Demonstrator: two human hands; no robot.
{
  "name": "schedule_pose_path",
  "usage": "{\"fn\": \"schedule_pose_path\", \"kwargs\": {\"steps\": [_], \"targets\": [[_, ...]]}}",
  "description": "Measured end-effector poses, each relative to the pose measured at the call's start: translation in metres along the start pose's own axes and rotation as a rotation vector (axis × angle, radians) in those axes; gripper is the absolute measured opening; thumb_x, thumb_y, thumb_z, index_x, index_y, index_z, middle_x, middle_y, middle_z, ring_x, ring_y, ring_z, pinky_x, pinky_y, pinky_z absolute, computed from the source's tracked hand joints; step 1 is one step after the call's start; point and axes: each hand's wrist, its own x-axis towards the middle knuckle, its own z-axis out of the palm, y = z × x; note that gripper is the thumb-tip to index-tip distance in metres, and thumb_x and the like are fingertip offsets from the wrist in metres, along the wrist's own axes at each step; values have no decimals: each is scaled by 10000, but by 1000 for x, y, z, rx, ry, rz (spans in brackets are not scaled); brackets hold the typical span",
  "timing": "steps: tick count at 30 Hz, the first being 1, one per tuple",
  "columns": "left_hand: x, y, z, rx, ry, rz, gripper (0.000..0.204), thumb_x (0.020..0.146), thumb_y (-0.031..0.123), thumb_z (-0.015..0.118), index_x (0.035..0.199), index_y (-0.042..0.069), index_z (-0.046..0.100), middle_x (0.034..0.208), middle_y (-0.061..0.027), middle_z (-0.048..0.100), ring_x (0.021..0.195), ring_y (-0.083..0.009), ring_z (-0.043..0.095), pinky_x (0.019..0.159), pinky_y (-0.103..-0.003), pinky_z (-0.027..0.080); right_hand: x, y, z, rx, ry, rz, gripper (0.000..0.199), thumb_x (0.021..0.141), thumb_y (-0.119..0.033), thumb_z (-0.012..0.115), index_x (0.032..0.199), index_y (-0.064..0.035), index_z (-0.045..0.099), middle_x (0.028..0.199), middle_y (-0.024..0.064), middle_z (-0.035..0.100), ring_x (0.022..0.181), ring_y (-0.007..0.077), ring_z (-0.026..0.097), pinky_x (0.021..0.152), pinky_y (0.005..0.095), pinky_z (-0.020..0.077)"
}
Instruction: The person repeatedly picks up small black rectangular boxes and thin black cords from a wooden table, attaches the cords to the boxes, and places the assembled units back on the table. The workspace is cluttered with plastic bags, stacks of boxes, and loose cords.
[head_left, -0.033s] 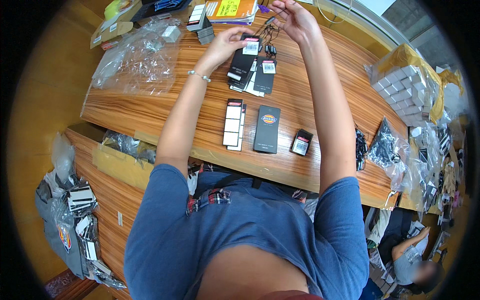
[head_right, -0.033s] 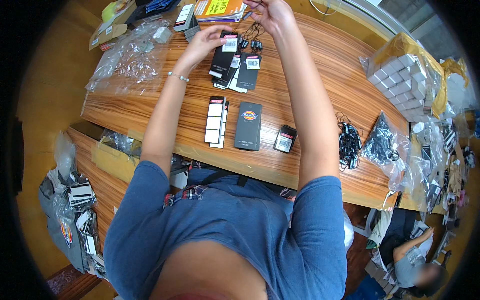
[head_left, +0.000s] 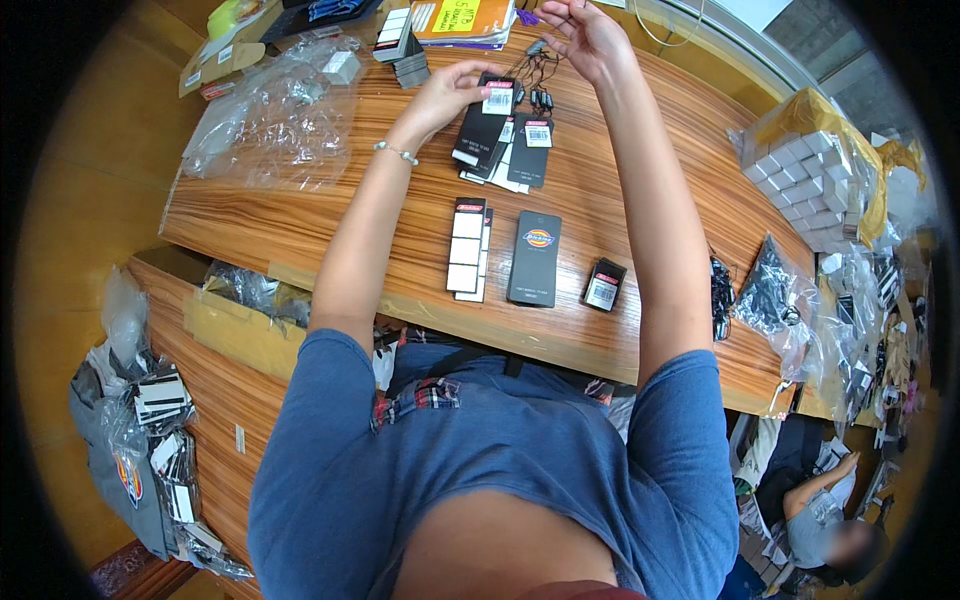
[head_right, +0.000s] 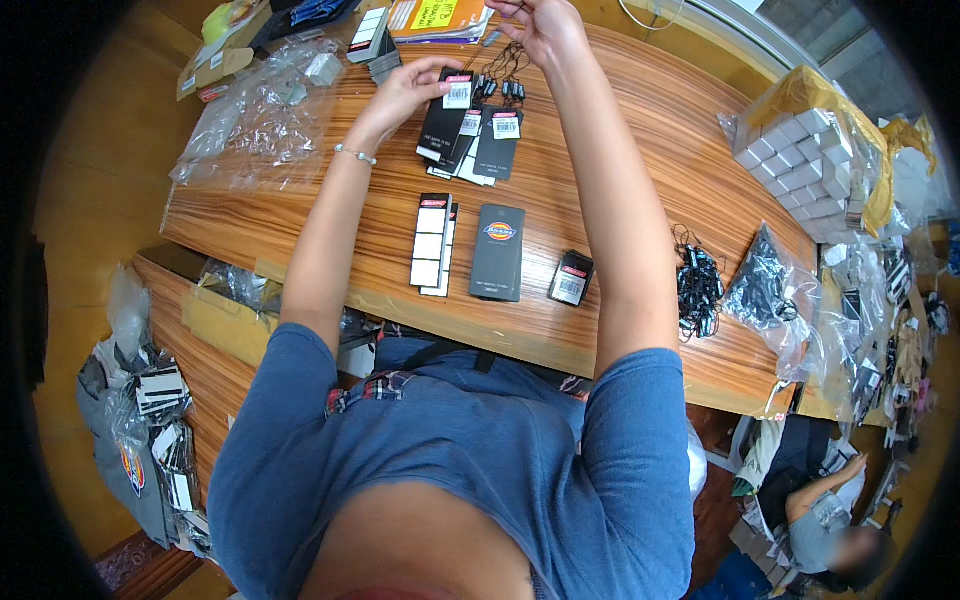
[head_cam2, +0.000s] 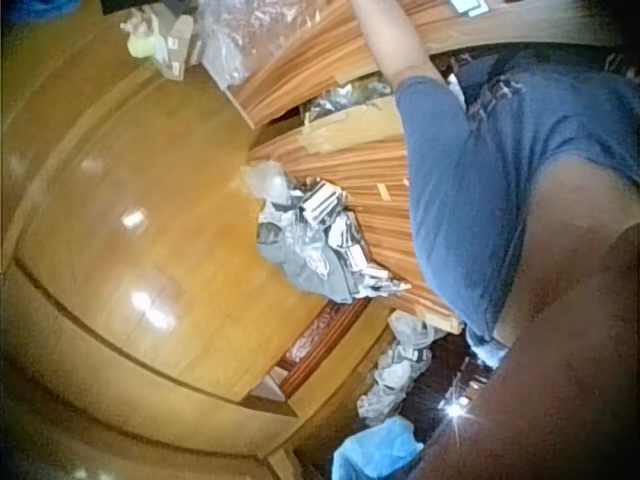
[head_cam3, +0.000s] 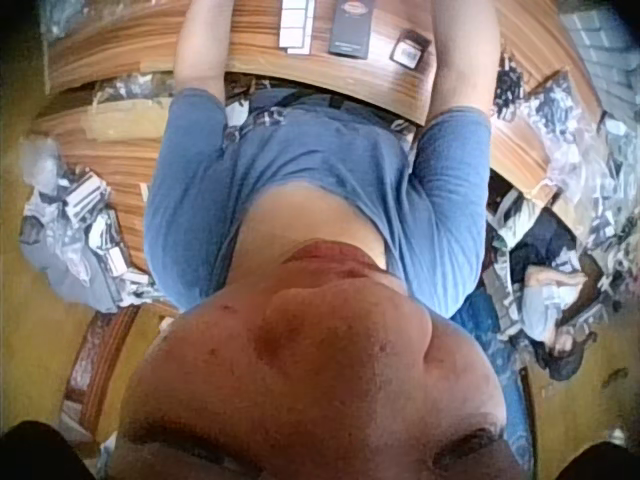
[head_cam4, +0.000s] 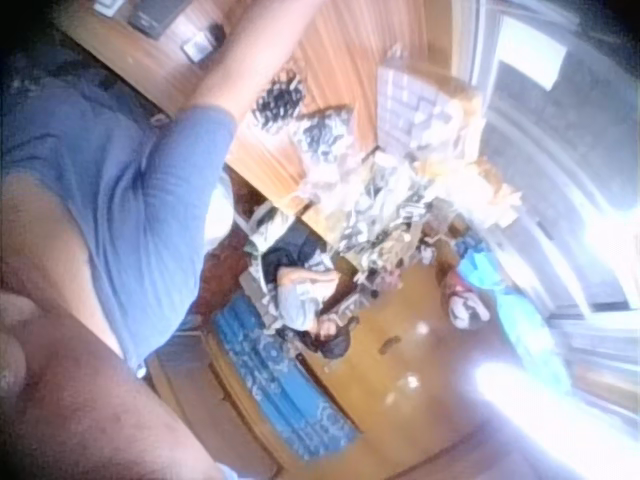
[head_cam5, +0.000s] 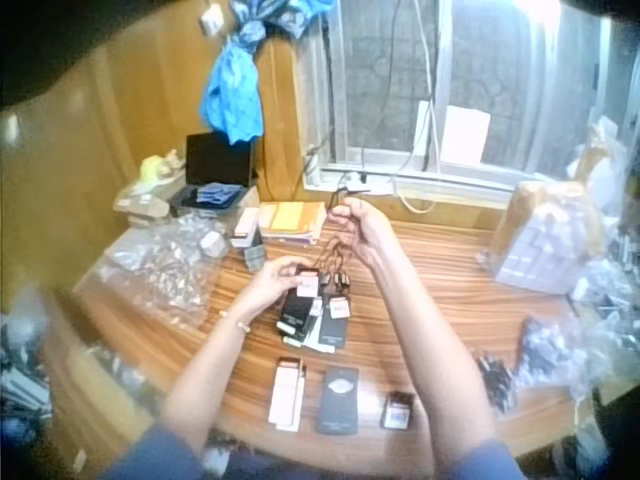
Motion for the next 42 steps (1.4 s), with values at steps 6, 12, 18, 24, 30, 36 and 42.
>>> {"fn": "schedule_pose_path", "kwargs": {"steps": [6,12,18,24,30,36,42], "targets": [[8,-15,20,-222,-97,-99,332,827,72,587,1154,70,533,868,35,615,714,-2,521,579,-141,413,13,-13,-8,-213,6,-84,218,915,-236,353,1008,-130,519,812,18,634,787,154,611,588,296,440],[26,-24,36,-71,-172,-98,269,768,30,635,1035,16,603,677,50,521,624,-29,481,572,-161,419,10,-14,-26,-359,128,20,224,933,-252,355,958,-131,542,774,10,613,718,128,580,666,308,428],[24,-32,42,594,36,179,279,704,180,700,969,103,661,836,-66,544,856,-192,498,782,-300,423,10,-1,-7,-524,150,71,283,940,-207,326,990,-82,576,829,18,594,783,117,546,754,324,405],[8,-29,46,688,120,221,368,732,289,678,1053,114,634,1054,-123,488,1015,-293,422,939,-364,333,51,24,-27,-914,215,178,223,853,-233,453,820,-151,658,624,-46,396,555,100,349,602,307,337],[-41,-9,28,535,313,304,352,782,182,636,1113,78,578,1059,-117,506,1000,-265,453,907,-335,350,80,43,-56,-920,320,353,152,803,-193,551,716,-112,646,522,-14,419,423,109,334,388,302,259],[-124,-6,25,231,433,37,383,779,67,628,1150,63,535,1016,-29,528,797,-108,437,735,-236,385,101,47,-78,-906,373,429,130,829,-215,553,760,-114,597,547,-17,446,408,101,335,357,291,290],[-162,-2,26,276,307,-72,399,761,144,661,1130,56,538,1024,-81,540,977,-212,469,838,-310,380,77,19,-81,-869,330,187,144,826,-243,572,872,-106,569,654,8,542,500,94,425,438,260,358]]}}
